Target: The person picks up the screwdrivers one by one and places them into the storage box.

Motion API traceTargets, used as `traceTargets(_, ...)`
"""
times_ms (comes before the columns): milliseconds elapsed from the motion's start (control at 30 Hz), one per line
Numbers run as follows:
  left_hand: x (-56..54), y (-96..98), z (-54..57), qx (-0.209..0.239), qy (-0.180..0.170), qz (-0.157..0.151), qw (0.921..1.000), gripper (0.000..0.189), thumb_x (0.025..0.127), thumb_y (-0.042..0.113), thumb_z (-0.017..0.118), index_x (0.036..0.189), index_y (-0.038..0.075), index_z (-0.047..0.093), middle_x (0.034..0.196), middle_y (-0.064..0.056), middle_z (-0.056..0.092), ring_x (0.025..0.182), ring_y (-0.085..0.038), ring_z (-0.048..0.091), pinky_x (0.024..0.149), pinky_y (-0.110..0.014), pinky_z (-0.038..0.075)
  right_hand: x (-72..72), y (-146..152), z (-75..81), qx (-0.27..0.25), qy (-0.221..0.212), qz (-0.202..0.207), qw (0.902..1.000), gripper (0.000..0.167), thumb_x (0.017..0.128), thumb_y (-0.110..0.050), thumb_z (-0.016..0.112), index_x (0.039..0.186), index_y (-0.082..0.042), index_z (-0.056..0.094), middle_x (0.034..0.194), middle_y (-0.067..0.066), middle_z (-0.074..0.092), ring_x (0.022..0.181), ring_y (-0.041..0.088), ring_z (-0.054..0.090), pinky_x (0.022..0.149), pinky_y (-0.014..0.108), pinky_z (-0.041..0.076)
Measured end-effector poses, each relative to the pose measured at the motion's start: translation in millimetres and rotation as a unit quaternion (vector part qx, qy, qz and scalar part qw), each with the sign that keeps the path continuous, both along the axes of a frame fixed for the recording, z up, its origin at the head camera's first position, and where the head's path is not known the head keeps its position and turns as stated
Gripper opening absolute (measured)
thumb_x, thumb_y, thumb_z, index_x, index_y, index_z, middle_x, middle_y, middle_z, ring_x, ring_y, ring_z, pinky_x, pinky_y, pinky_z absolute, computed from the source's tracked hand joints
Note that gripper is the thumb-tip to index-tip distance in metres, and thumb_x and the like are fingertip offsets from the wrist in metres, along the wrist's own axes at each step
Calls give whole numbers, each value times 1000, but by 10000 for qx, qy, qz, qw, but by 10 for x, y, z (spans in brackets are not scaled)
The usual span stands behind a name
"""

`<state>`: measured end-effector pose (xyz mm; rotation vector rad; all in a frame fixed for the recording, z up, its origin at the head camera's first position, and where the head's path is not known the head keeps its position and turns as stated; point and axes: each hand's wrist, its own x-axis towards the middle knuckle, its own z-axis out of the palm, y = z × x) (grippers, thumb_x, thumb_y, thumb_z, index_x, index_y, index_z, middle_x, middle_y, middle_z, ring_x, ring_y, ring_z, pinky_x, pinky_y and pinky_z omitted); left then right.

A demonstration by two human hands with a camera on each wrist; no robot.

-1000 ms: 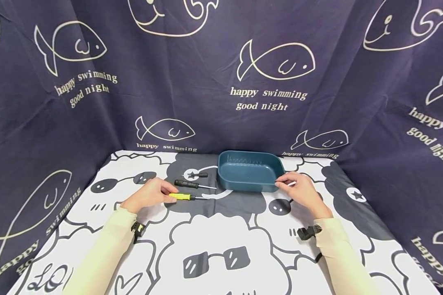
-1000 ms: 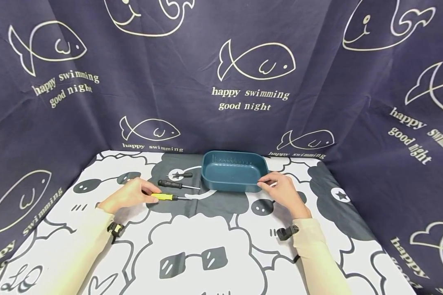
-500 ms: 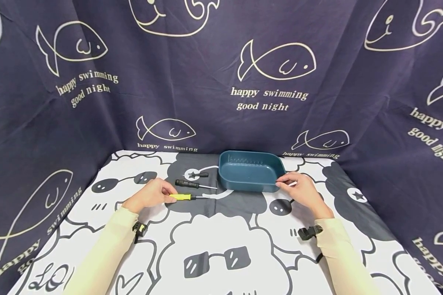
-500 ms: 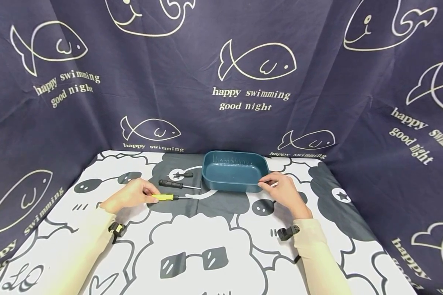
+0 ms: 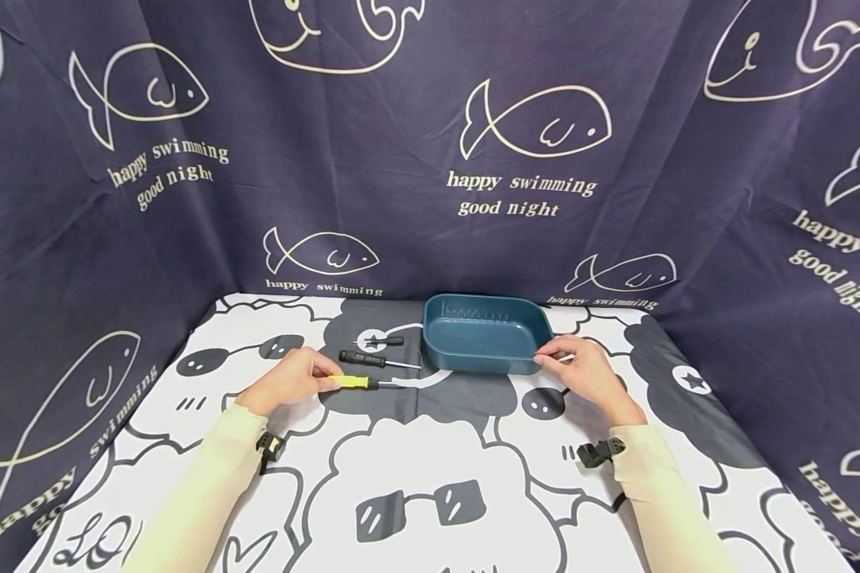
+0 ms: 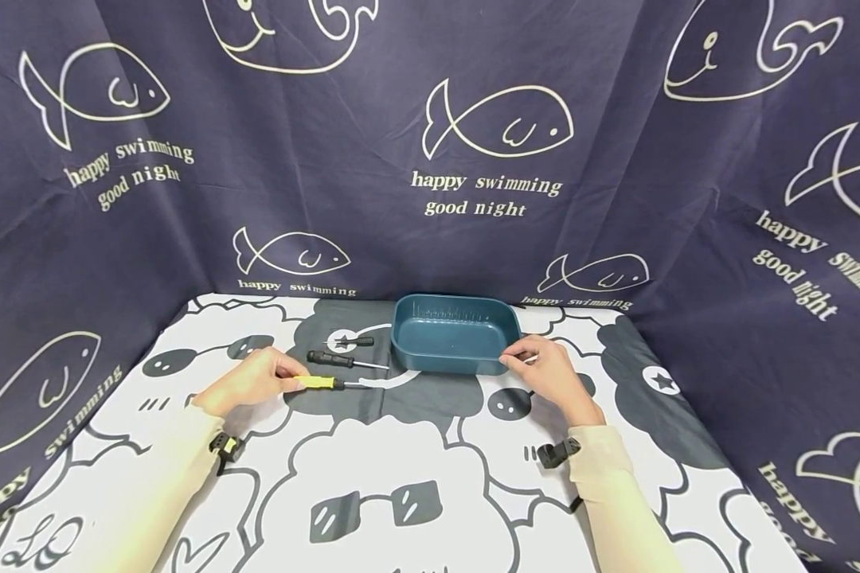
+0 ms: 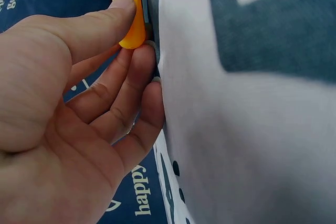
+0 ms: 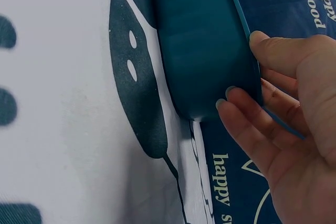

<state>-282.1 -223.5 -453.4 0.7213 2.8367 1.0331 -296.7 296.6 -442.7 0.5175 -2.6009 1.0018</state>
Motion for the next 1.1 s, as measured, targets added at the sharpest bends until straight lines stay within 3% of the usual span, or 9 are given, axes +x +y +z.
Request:
traceTargets(233, 18, -5, 41, 22, 88, 96, 9999, 13, 89, 9, 79, 89, 21, 82, 77, 12, 73, 68, -10, 55, 63, -25, 43, -1, 1, -8, 77, 76, -44, 9999, 6, 88, -21, 85, 91, -19, 81, 94, -4, 75, 79, 11, 69, 70, 18, 55)
traceTargets(467, 23, -13, 145, 178, 176, 89, 9996, 11, 90, 7, 78, 95, 16, 82, 79, 2, 75, 70, -11, 58, 63, -23, 45, 25, -6, 15, 33, 73, -55, 10000, 6, 87, -19, 85, 91, -18, 80, 93, -3, 75, 78, 10, 69, 69, 18, 55)
traceTargets(767, 18, 16, 237, 129, 431, 170, 9988, 12, 89, 10, 80, 93, 21, 81, 77, 9, 69, 74, -12, 57, 66, -26, 46, 39, -5, -31, 16, -13, -60, 10000, 5, 88, -19, 84, 91, -18, 80, 90, -5, 74, 79, 8, 68, 70, 18, 55)
traceTargets(1100, -42, 233, 443, 385, 554, 357, 9971, 10, 88, 14, 82, 93, 23, 82, 78, 10, 71, 76, -13, 61, 70, -30, 48, 18, 1, -14, -26, 77, -19, 10000, 6, 87, -19, 85, 91, -19, 80, 90, -6, 74, 79, 6, 69, 71, 18, 55)
